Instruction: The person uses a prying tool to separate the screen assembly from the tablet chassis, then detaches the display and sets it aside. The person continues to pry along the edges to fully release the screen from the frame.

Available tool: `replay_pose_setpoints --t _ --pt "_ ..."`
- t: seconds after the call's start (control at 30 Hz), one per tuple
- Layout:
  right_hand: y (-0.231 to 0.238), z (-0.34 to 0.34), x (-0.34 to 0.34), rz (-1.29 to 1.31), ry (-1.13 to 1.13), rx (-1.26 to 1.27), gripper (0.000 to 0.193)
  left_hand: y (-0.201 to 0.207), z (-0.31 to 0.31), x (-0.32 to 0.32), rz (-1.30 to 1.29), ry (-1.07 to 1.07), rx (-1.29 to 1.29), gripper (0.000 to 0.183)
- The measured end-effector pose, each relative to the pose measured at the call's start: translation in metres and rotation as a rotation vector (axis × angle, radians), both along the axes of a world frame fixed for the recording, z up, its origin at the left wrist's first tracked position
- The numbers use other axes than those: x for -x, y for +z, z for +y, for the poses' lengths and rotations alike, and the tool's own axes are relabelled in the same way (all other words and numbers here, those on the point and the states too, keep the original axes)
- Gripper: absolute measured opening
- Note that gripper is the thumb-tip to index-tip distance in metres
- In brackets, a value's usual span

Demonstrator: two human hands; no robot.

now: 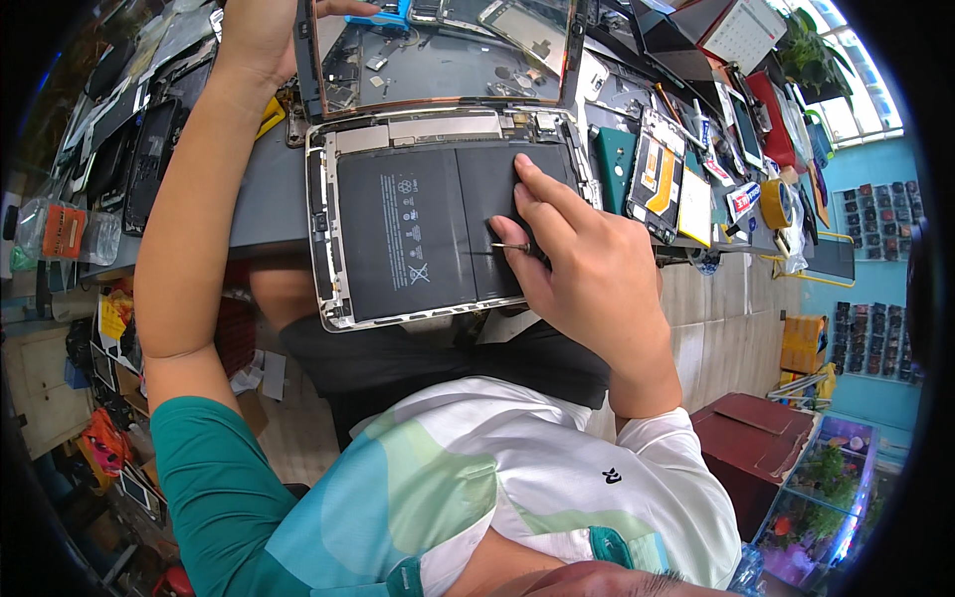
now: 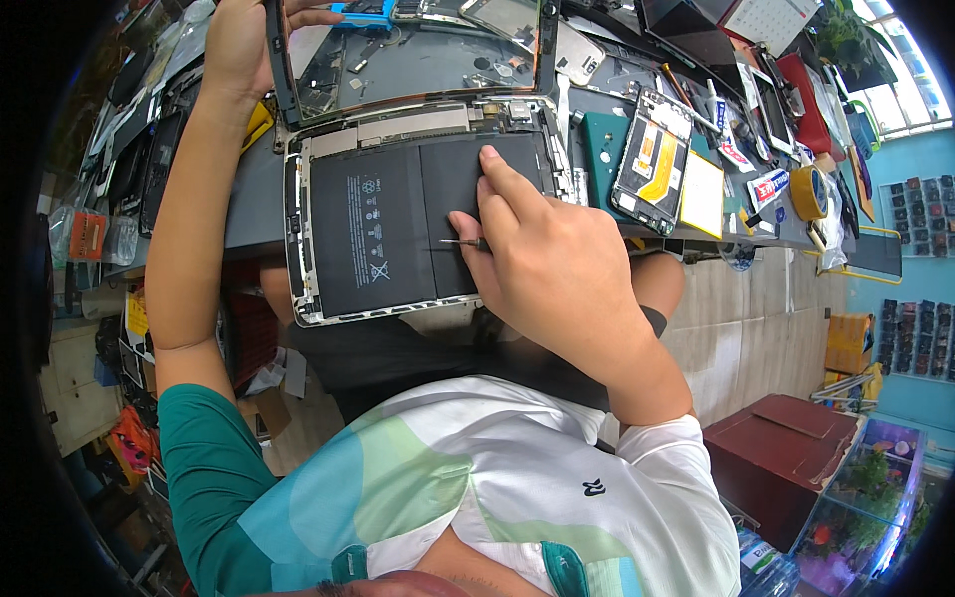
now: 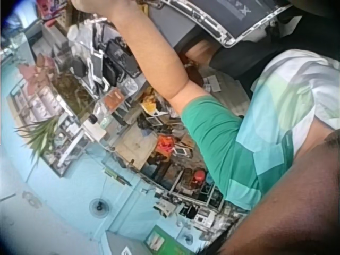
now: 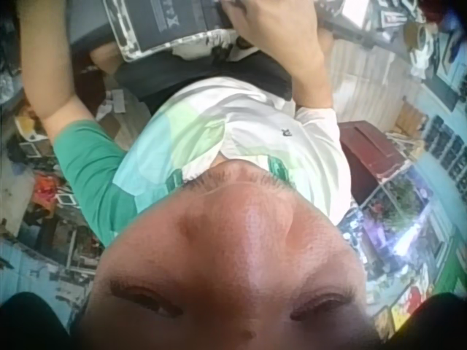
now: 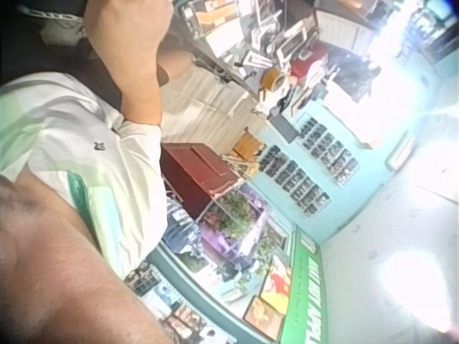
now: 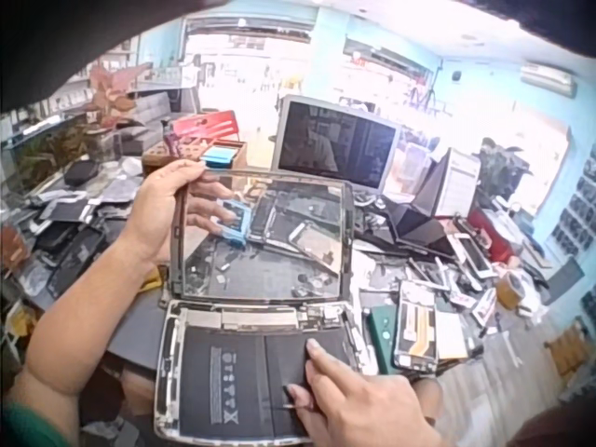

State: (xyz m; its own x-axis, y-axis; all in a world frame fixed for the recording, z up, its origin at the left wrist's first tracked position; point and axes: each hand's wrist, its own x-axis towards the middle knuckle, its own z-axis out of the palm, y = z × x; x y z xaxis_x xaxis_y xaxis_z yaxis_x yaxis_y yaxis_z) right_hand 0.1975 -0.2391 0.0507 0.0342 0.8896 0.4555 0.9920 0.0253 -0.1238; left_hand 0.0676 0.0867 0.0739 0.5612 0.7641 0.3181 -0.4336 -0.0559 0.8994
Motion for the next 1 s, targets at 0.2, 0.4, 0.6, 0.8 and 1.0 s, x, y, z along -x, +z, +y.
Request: replay_pose_setpoints --t 0.2,0.4,0.6,0.8,1.0 --pt "0.004 0.0 -0.001 0.016 0.012 0.025 0.027 0.003 -0.002 0.0 0.004 0.025 0.033 0.021" --pt "0.002 -0.002 -0.004 -0.022 0.036 0.064 0.034 0.001 0.002 -0.001 0.007 0.022 0.051 0.021" --pt "0.002 -0.001 -0.003 -0.028 0.034 0.051 0.032 0.0 0.005 0.0 -0.004 0.013 0.052 0.021" --pt "0.004 0.0 -0.002 -0.038 0.024 0.07 0.033 0.001 0.008 0.003 -0.011 0.017 0.071 0.02" --pt "0.005 0.001 0.004 0.013 -0.034 0.057 0.023 -0.002 0.032 0.013 -0.132 -0.007 0.142 0.033"
